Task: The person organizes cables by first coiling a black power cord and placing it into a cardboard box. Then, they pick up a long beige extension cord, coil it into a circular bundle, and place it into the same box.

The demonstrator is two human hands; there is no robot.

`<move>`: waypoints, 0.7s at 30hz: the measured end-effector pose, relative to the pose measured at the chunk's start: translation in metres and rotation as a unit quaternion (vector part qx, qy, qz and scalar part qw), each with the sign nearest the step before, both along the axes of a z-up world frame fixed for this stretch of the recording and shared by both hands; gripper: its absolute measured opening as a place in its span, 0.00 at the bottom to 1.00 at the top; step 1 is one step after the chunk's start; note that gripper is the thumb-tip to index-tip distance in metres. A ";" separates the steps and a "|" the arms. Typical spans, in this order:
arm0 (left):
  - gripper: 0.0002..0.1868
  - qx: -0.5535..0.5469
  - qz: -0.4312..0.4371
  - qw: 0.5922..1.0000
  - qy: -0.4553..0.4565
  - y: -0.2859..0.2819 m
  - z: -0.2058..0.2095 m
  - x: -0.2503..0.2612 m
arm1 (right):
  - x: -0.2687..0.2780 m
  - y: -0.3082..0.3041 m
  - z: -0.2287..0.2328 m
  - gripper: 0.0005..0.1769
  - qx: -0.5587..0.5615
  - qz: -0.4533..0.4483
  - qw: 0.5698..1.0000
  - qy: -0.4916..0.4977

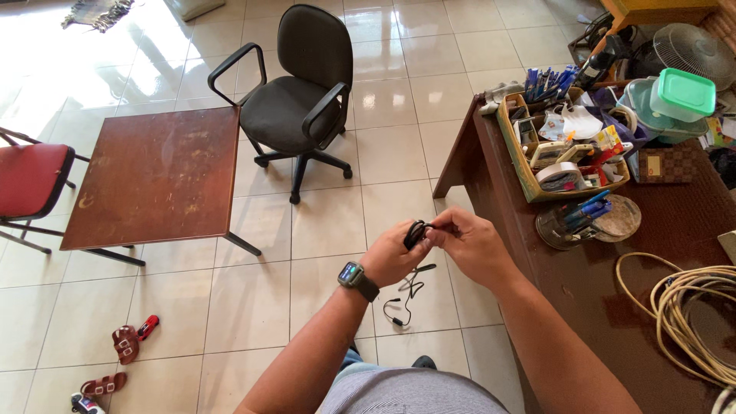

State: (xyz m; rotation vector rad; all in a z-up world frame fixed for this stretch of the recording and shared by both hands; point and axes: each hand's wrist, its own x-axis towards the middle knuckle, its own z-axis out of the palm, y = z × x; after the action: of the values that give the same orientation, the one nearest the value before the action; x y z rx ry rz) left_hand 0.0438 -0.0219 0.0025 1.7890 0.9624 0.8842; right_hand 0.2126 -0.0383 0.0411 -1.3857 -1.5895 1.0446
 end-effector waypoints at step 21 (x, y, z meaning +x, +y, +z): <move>0.15 -0.259 -0.241 0.935 0.015 -0.004 0.002 0.009 | 0.041 0.012 0.010 0.17 -0.086 0.267 0.958 0.067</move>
State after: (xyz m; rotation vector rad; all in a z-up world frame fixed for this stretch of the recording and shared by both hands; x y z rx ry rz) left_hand 0.0531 -0.0264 0.0041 1.4759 0.6463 0.2563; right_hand 0.2538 -0.0267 0.0508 -0.9777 -1.8523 1.5902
